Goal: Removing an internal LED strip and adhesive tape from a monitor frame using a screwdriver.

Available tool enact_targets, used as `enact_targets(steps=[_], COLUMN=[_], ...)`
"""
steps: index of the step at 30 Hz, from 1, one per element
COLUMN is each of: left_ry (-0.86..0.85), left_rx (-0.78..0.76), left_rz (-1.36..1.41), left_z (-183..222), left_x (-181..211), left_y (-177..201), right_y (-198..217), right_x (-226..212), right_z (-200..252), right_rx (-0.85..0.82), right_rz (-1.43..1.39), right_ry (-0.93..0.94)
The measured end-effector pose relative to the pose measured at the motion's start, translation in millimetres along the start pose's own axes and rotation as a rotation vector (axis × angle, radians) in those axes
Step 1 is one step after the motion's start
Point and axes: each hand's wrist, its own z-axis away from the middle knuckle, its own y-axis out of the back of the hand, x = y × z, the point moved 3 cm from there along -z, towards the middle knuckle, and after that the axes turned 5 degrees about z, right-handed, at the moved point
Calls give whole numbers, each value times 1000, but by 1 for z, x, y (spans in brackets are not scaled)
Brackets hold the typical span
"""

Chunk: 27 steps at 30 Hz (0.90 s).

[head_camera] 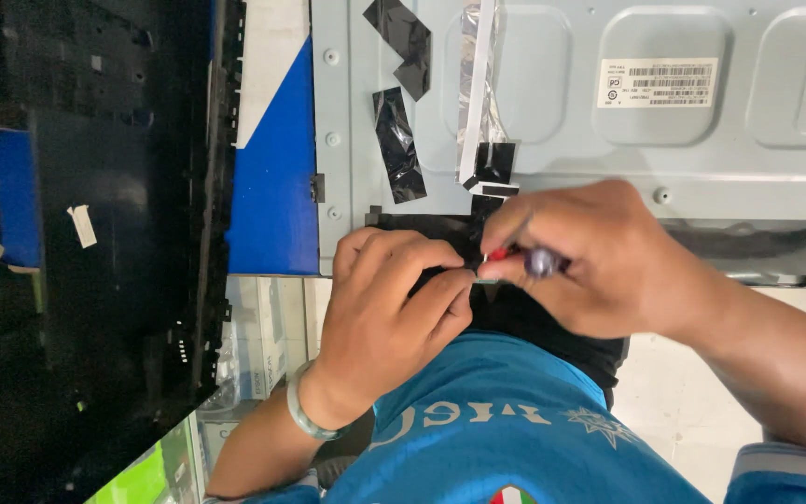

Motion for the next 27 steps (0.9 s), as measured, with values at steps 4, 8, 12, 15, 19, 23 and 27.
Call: enact_targets(steps=[4,8,12,15,19,23,27], left_ry=[4,101,161,201,253,187,230], left_rx=[7,10,-11,-66,-72,111,61], left_rz=[5,11,29,101,276,255,280], left_z=[-2,-5,-8,-9,-16,-18,-23], left_x=[2,6,7,10,18,23,25], left_y=[2,0,0,4,6,-4,-6], right_y=[-3,0,12,28,17,7,6], right_x=[5,19,25,13,14,14,13], right_z=[6,3,11,16,20,21,23], right_rx=[-29,-27,170,216,97,90,73], right_rz=[4,-17,-148,-212,-154,-153,-213], right_ry=[31,-83,-417,-461,-451,-404,-427])
